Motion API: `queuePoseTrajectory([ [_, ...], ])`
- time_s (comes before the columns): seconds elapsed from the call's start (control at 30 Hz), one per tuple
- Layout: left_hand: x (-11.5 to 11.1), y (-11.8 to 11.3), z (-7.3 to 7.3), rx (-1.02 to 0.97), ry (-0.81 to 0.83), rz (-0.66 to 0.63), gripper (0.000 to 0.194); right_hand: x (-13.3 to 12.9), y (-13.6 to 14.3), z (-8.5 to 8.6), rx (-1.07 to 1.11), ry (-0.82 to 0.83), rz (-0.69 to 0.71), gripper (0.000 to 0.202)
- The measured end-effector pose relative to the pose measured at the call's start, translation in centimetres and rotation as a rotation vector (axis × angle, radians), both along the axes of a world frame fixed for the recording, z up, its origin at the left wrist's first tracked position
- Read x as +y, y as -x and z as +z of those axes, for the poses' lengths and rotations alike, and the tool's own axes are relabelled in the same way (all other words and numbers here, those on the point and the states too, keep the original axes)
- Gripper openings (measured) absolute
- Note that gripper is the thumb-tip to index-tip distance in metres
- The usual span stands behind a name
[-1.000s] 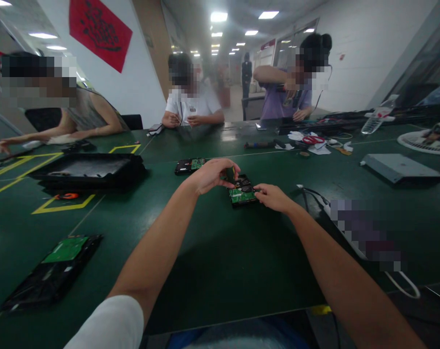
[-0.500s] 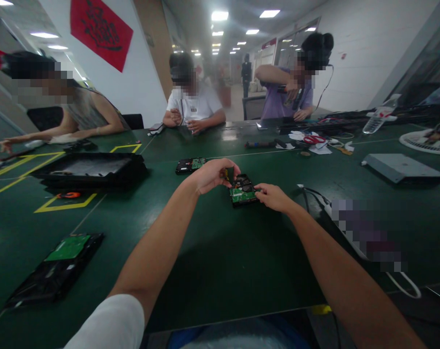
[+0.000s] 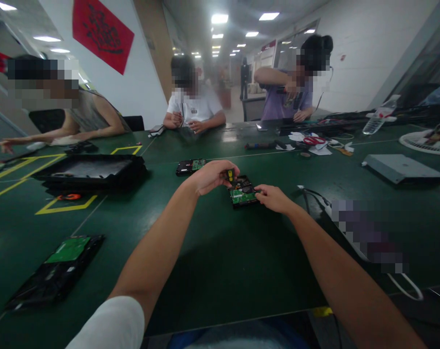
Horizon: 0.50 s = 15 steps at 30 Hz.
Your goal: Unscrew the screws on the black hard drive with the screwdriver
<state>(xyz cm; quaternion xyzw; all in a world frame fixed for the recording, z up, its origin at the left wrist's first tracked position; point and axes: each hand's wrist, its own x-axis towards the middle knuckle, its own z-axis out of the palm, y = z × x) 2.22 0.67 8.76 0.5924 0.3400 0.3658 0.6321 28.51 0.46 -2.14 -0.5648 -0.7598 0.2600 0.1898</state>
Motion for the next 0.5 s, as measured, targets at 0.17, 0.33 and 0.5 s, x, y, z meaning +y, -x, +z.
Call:
queuePoseTrajectory([
  [0.17, 0.0, 0.2, -0.1, 0.024, -0.016, 0.037, 0.022, 0.0, 0.1, 0.0, -0.009, 0.003, -0.006, 0.041],
  [0.33, 0.2, -0.5, -0.8, -0.051, 0.011, 0.073, 0.024, 0.0, 0.0, 0.0, -0.001, 0.002, 0.001, 0.041],
  [0.5, 0.3, -0.7, -1.0, -0.094, 0.036, 0.043, 0.018, 0.0, -0.1, -0.2, 0.013, 0.013, 0.001, 0.04],
])
